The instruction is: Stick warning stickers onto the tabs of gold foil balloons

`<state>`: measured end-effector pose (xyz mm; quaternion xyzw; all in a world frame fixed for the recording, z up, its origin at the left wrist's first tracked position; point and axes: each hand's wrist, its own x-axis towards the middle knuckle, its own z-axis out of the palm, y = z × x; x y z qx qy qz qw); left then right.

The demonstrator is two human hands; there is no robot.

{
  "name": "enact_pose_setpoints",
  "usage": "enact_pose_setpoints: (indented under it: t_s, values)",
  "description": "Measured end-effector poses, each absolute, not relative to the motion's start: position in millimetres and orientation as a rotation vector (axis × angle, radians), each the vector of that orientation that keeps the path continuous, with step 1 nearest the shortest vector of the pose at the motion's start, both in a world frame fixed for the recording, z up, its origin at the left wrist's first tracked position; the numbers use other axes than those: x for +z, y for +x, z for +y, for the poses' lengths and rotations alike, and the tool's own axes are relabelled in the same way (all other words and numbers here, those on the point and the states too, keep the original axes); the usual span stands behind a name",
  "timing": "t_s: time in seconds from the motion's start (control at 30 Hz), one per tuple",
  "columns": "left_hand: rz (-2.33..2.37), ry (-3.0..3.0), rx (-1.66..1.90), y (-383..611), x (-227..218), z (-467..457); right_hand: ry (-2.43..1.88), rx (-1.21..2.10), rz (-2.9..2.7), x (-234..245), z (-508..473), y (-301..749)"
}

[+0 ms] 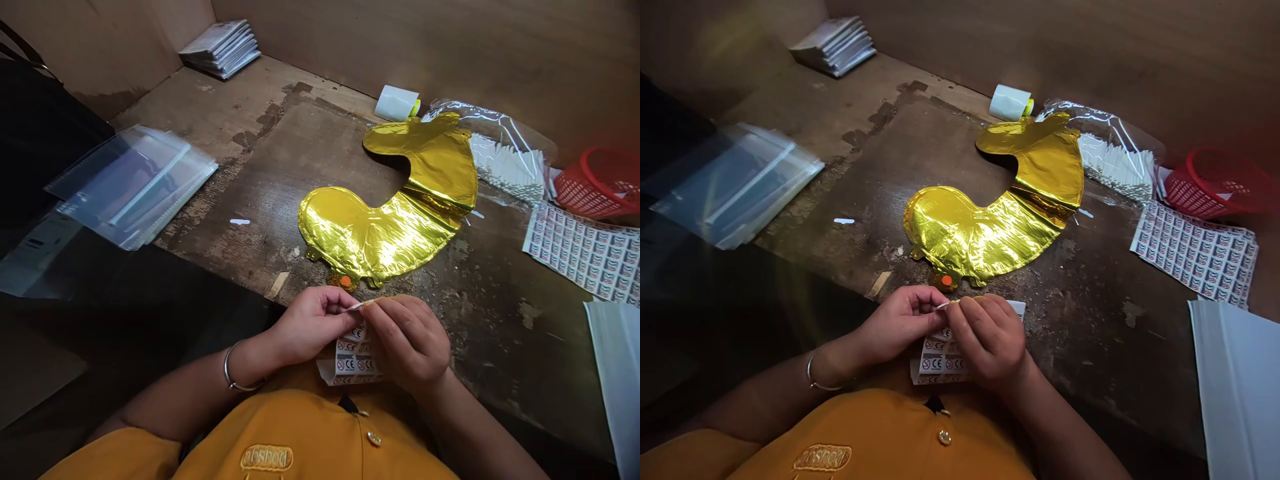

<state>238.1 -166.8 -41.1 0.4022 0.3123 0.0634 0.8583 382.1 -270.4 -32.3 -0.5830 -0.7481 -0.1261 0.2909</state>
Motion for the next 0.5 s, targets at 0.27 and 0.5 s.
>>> enact_pose_setpoints:
  t_s: [0.27,0.5]
  values:
    - [0.638,0.762,0.157,238.5,-40.5,-160.4,-1.602,-0.287,-1.886,-31.1,-263.9,379.0]
    - [0.575,0.76,0.165,233.5,-47.8,-162.4,-1.726,0.253,-1.451,-10.8,-257.3,378.5]
